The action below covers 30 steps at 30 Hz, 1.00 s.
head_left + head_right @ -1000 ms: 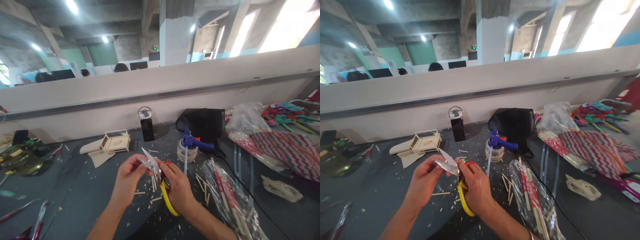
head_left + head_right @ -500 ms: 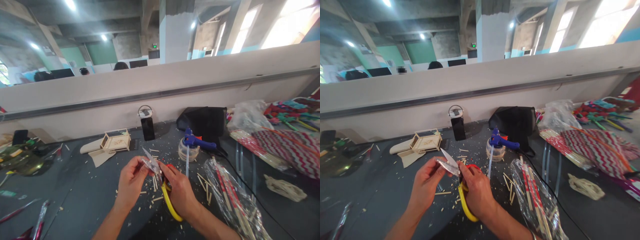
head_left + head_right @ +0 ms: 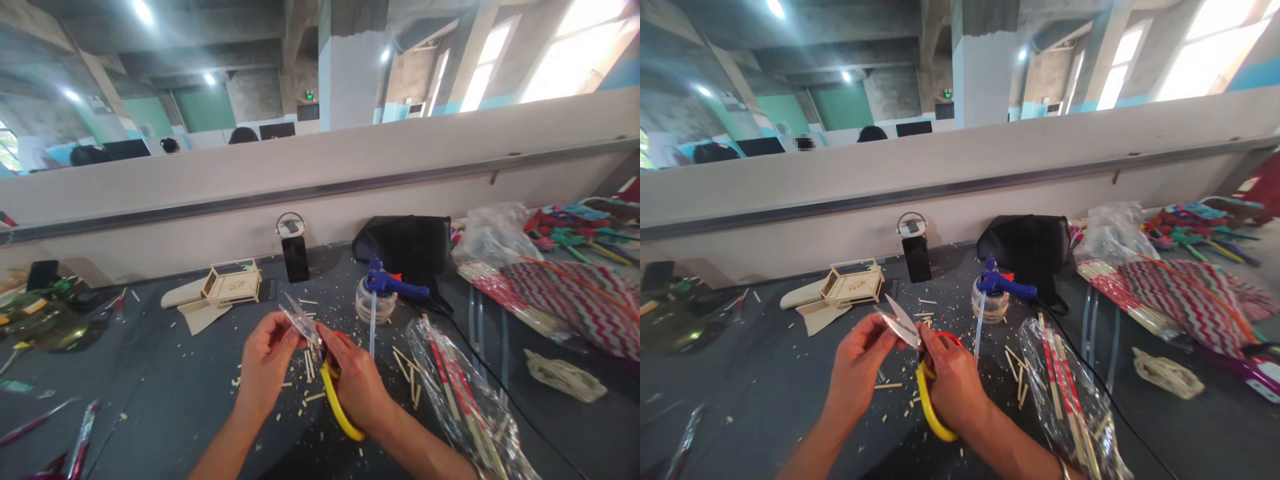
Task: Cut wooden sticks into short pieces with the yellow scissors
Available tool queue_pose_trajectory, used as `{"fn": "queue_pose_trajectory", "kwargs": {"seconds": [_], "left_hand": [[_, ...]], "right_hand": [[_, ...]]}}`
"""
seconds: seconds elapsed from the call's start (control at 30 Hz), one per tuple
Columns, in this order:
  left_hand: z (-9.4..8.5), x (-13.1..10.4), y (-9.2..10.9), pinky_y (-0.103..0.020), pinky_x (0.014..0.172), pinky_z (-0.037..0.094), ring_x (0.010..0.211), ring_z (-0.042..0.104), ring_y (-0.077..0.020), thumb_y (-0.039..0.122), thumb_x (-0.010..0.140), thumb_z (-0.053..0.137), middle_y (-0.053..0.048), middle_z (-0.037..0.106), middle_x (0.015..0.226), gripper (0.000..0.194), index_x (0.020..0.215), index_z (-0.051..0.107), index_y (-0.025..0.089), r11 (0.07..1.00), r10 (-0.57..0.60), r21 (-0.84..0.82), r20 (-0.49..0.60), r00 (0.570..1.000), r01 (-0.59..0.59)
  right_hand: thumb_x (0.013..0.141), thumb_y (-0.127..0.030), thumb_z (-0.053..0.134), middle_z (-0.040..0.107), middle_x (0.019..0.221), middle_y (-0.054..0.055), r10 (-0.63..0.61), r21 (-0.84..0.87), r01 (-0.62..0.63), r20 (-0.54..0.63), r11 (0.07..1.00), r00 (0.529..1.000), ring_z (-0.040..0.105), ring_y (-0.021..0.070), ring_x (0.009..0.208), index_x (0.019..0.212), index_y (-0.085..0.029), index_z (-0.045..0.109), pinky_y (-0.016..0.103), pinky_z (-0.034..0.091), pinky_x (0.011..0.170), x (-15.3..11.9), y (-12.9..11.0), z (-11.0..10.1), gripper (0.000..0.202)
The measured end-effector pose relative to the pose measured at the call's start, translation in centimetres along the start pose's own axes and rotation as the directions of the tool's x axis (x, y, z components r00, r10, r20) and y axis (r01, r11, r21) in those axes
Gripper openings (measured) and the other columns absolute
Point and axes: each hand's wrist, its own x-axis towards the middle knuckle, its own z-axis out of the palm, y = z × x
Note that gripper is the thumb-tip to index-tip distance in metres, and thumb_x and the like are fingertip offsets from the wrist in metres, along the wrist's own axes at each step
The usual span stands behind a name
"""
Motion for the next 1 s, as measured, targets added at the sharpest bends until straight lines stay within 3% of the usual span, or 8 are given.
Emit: {"fn": "queue_pose_trajectory", "kwargs": {"seconds": [0.33,0.5,0.73,1.0], "left_hand": [[0.0,-0.4,0.5,-0.021,0.061,0.050,0.061,0.062,-0.0131,0.026,0.081,0.062,0.002,0.065,0.067,0.008,0.078,0.064,0.018,0.974,0.115,0.203,-0.048,0.992,-0.103],[0.3,-0.6,0.4,-0.022,0.059,0.051,0.060,0.062,-0.0142,0.026,0.081,0.061,0.001,0.066,0.065,0.010,0.077,0.065,0.019,0.963,0.131,0.244,-0.072,0.989,-0.109],[0.0,-0.4,0.2,-0.023,0.063,0.051,0.064,0.064,-0.0147,0.030,0.083,0.062,0.000,0.069,0.071,0.013,0.085,0.067,0.018,0.977,0.084,0.203,-0.120,0.989,-0.058],[-0.8,0.3,-0.2,-0.022,0.068,0.047,0.064,0.060,-0.0108,0.032,0.084,0.065,0.001,0.068,0.075,0.015,0.089,0.067,0.018,0.998,-0.025,-0.059,-0.096,0.995,0.020]], "right_hand": [[0.070,0.002,0.047,0.068,0.096,0.012,0.009,-0.077,-0.010,-0.013,0.997,1.000,0.066,0.0264,0.079,0.135,-0.018,0.053,0.042,0.056,0.071,0.2,-0.4,-0.1,0.067],[0.066,0.002,0.049,0.069,0.091,0.008,0.000,-0.038,-0.001,-0.015,0.999,1.000,0.065,0.0219,0.072,0.132,-0.019,0.054,0.035,0.056,0.067,0.2,0.1,0.1,0.069],[0.072,-0.004,0.051,0.069,0.080,0.005,-0.007,0.010,0.008,-0.060,1.000,0.998,0.066,0.0188,0.068,0.128,-0.017,0.055,0.028,0.056,0.067,-0.3,0.4,0.6,0.058],[0.087,-0.013,0.048,0.068,0.085,0.005,-0.004,0.063,0.013,-0.136,0.998,0.991,0.064,0.0167,0.067,0.129,-0.018,0.055,0.028,0.055,0.074,0.3,0.0,0.1,0.042]]}}
